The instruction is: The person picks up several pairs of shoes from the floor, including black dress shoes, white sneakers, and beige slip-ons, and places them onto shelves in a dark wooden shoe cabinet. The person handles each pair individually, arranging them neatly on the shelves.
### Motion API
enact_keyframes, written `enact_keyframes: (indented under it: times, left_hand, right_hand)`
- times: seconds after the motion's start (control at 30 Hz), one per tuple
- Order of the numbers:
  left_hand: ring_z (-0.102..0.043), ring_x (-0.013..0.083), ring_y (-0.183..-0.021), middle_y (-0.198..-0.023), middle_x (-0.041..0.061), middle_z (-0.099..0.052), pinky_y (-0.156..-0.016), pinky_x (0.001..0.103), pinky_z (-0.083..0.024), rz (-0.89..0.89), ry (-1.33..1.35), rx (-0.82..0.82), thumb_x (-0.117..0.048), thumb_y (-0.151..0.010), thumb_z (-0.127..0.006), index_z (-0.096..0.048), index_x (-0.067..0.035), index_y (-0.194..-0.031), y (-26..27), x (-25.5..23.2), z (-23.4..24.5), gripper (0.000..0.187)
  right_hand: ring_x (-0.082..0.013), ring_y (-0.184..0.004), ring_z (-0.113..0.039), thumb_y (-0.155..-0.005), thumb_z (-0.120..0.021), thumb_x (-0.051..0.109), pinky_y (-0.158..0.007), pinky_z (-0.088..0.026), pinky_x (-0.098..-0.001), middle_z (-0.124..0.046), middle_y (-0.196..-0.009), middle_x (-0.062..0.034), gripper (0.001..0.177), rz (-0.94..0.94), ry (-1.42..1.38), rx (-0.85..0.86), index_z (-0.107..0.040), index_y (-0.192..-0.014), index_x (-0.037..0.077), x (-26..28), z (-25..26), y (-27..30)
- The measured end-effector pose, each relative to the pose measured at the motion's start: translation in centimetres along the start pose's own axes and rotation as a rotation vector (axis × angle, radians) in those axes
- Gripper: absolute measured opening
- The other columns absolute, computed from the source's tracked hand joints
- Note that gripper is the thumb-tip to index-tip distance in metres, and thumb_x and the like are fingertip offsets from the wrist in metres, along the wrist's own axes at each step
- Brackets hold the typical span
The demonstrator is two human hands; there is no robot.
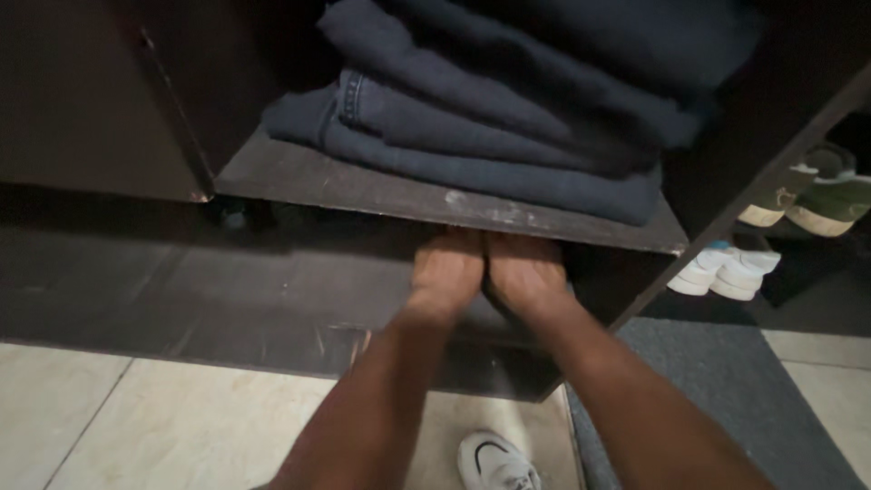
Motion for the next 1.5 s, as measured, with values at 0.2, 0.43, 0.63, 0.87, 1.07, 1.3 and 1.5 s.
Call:
enact_keyframes:
  times: [0.2, 0.43, 0.63, 0.87, 1.07, 1.3, 1.5]
  left_hand:
    - [-0.066, 0.0388, -0.11, -0.126, 0.029, -0.065, -0.097, 0.048, -0.052, -0.23, -0.139, -0.218, -0.019, -0.09, -0.055, -0.062, 0.004, -0.125, 6.1, 1.8, 2.3, 0.043]
    - [-0.058, 0.0511, -0.122, -0.13, 0.042, -0.054, -0.105, 0.05, -0.047, -0.352, 0.105, -0.372, -0.017, -0.067, -0.076, -0.056, 0.015, -0.123, 14.1, -0.4, 10.3, 0.067]
    - [-0.048, 0.0526, -0.132, -0.136, 0.04, -0.05, -0.109, 0.055, -0.039, -0.25, 0.116, -0.22, -0.017, -0.068, -0.08, -0.052, 0.016, -0.127, 14.3, 0.5, 11.7, 0.073]
    - [-0.034, 0.0501, -0.144, -0.148, 0.038, -0.039, -0.116, 0.056, -0.029, -0.19, 0.071, -0.089, -0.024, -0.074, -0.08, -0.046, 0.014, -0.136, 13.6, 2.1, 10.9, 0.08]
    - [-0.03, 0.0463, -0.144, -0.15, 0.032, -0.036, -0.122, 0.051, -0.019, -0.122, 0.055, 0.096, -0.029, -0.086, -0.073, -0.04, 0.009, -0.144, 11.3, 1.6, 11.5, 0.077]
    - [-0.02, 0.0403, -0.153, -0.16, 0.026, -0.026, -0.125, 0.046, -0.017, -0.04, -0.018, 0.248, -0.031, -0.09, -0.069, -0.032, 0.006, -0.15, 11.5, -0.6, 12.6, 0.08]
    - [-0.01, 0.0435, -0.153, -0.162, 0.03, -0.016, -0.121, 0.047, -0.014, -0.201, -0.139, 0.23, -0.027, -0.086, -0.069, -0.027, 0.01, -0.148, 13.3, -1.8, 12.4, 0.083]
  right_hand:
    - [-0.0332, -0.131, -0.062, -0.1, -0.047, 0.027, -0.108, -0.052, -0.0484, -0.058, -0.148, -0.014, 0.039, -0.139, 0.141, 0.466, -0.071, -0.129, 0.02, 1.6, -1.8, 2.0]
    - [-0.0436, -0.14, -0.04, -0.094, -0.043, 0.031, -0.115, -0.024, -0.0607, -0.043, -0.155, -0.0202, 0.058, -0.035, 0.108, 0.184, -0.05, -0.151, 0.023, 0.8, -3.3, -0.2]
    - [-0.0396, -0.142, -0.043, -0.098, -0.041, 0.039, -0.118, -0.028, -0.055, -0.047, -0.154, -0.0185, 0.053, -0.082, 0.17, -0.119, -0.055, -0.144, 0.015, 1.4, -2.4, -3.4]
    - [-0.0373, -0.145, -0.037, -0.089, -0.05, 0.035, -0.118, -0.029, -0.052, -0.04, -0.157, -0.0182, 0.063, -0.13, 0.222, 0.197, -0.048, -0.149, 0.014, 0.6, -2.4, -3.6]
    - [-0.0391, -0.142, -0.038, -0.086, -0.057, 0.029, -0.114, -0.033, -0.0512, -0.033, -0.159, -0.0199, 0.07, -0.071, 0.291, 0.154, -0.04, -0.153, 0.015, -0.6, -0.6, -0.5]
    - [-0.0388, -0.131, -0.061, -0.086, -0.058, 0.023, -0.106, -0.053, -0.0456, -0.048, -0.158, -0.0251, 0.072, -0.239, 0.166, 0.3, -0.047, -0.155, 0.007, 0.9, 0.7, 4.7]
    - [-0.0416, -0.113, -0.068, -0.093, -0.053, 0.018, -0.098, -0.054, -0.0512, -0.07, -0.122, -0.0258, 0.034, -0.201, 0.146, 0.287, -0.073, -0.117, 0.005, 0.8, 1.5, 4.9]
Point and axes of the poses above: each hand's wrist, its own y-axis away from the middle knuckle, its own z-axis out of the back of the hand, x = y × z, the point moved 3 cm from there along -y, towards the middle knuckle
